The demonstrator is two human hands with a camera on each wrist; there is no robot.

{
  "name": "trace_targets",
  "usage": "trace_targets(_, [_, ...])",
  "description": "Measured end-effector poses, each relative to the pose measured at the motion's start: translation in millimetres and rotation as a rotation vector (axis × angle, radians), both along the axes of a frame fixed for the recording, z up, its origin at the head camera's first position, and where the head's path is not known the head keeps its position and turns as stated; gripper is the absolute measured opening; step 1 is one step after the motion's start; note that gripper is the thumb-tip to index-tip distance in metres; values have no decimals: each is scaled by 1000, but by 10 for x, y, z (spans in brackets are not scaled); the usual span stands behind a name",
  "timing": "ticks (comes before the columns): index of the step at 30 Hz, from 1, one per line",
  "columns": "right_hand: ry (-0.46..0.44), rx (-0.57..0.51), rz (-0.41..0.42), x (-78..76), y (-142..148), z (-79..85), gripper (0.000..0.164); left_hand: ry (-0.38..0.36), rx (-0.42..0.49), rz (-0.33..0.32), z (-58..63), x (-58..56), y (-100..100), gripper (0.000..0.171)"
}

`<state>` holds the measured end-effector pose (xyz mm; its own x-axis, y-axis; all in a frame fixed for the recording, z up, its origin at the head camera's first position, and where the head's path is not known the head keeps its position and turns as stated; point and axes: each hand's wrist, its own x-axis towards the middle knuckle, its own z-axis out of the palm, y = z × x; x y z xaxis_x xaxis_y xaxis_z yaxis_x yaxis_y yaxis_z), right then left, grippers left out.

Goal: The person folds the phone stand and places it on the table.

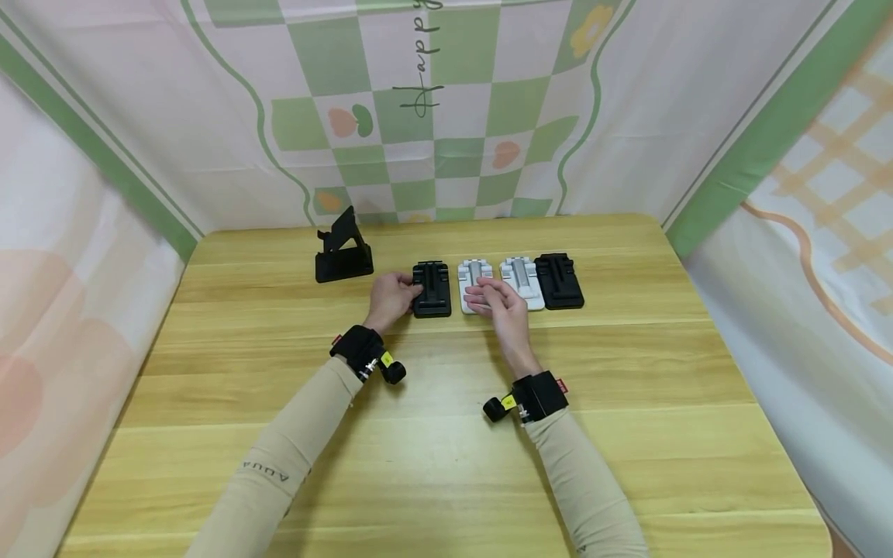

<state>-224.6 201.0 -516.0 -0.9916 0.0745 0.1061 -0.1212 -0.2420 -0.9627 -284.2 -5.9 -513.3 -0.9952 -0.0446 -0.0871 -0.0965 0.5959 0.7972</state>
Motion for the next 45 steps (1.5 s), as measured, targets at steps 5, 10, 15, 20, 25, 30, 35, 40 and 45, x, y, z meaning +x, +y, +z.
trace_targets(5, [-19,3,1,3,-6,3,44,12,1,2,-11,-9,-1,32])
trace_targets(10, [-44,21,5,10,1,-18,40,23,19,2,-25,-2,-3,34])
trace_targets(15, [-40,11,11,16,-25,-36,42,4,85,19,-43,32,-30,34])
trace_targets(20, [-49,37,48,-2,-119,-50,41,-23,204,59,-64,106,-131,32])
trace_targets(25, [-58,100,67,-52,-225,-13,40,-16,213,52,-54,190,-225,29])
trace_targets(30, [-53,143,94,-159,-394,73,42,30,218,30,1,287,-315,27])
trace_targets(35, [-55,234,112,-304,-617,194,38,71,194,26,42,408,-433,28])
trace_targets(40, [-59,417,126,-448,-832,338,43,75,207,47,27,520,-559,26])
trace_targets(45, [-71,592,175,-579,-1040,420,59,70,209,66,8,605,-671,27])
